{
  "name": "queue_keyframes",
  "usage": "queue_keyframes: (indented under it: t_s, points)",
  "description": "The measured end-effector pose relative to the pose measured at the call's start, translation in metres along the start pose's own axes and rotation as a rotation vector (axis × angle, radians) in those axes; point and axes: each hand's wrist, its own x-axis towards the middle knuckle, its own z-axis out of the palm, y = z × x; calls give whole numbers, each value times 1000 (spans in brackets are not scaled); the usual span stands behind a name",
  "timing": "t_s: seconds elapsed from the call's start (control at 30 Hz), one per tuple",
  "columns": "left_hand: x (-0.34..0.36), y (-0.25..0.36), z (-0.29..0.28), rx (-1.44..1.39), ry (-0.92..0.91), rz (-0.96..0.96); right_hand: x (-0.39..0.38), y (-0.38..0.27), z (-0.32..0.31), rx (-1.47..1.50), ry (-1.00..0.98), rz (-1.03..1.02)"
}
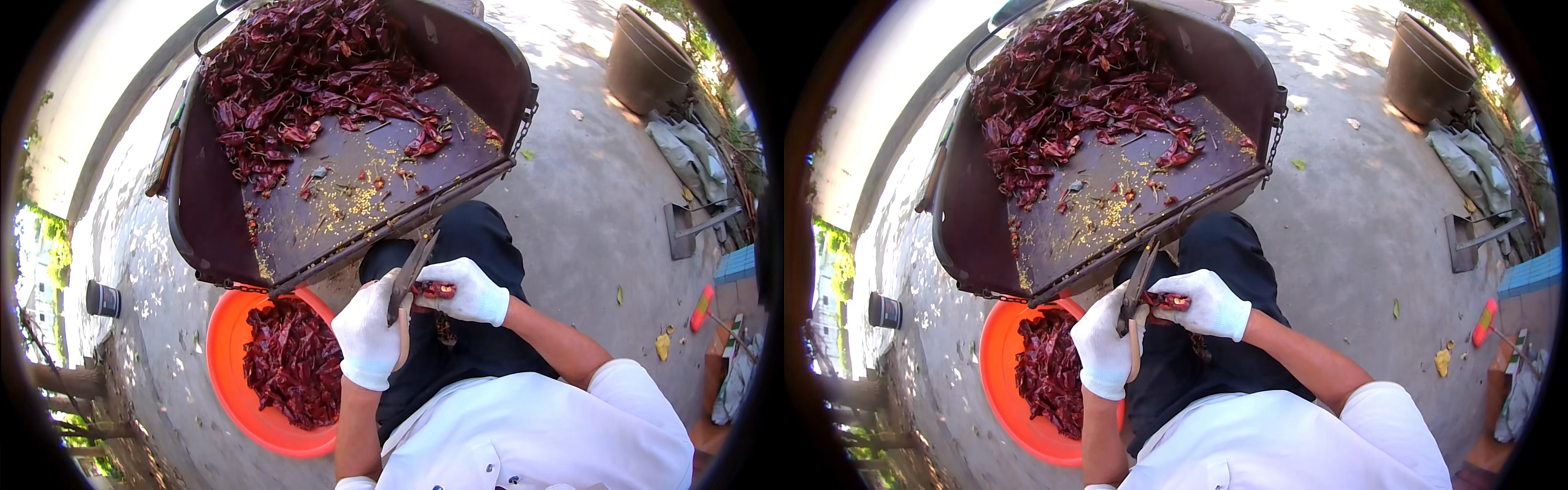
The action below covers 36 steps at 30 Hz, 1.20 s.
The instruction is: The person removes seeds from dried red chilies by hand and using scissors, placing the cleaned chili pieces into a red bucket.
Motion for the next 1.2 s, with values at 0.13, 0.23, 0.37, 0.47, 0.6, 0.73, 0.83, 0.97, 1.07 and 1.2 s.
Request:
queue_keyframes:
  t_s: [0.13, 0.23, 0.37, 0.47, 0.6, 0.73, 0.83, 0.97, 1.07, 1.2]
  points:
    - [0, -5, 1, -107, 39, -100, 1, -2, 9, 18, 51, -39]
    - [-3, -9, 7, -127, 71, -133, 1, -4, 12, -14, 75, -71]
    - [-1, -16, 22, -116, 114, -152, -4, -2, 18, -142, 156, -85]
    - [-3, -21, 28, -180, 144, -249, -3, -2, 24, -194, 201, -101]
    - [-3, -23, 38, -402, 220, -356, -5, 0, 26, -185, 273, -103]
    - [-4, -16, 35, -722, 207, -624, -6, -2, 22, -27, 274, -91]
    - [-2, -5, 18, -890, 191, -673, -5, -4, 17, 79, 230, -62]
    - [-16, -16, 19, -600, 134, -536, -1, -9, 12, 102, 246, -81]
    - [-24, -22, 15, -312, 114, -341, -2, -10, 7, 99, 258, -79]
    - [-28, -19, -1, 57, 38, -150, -2, -9, 5, 92, 245, -78]
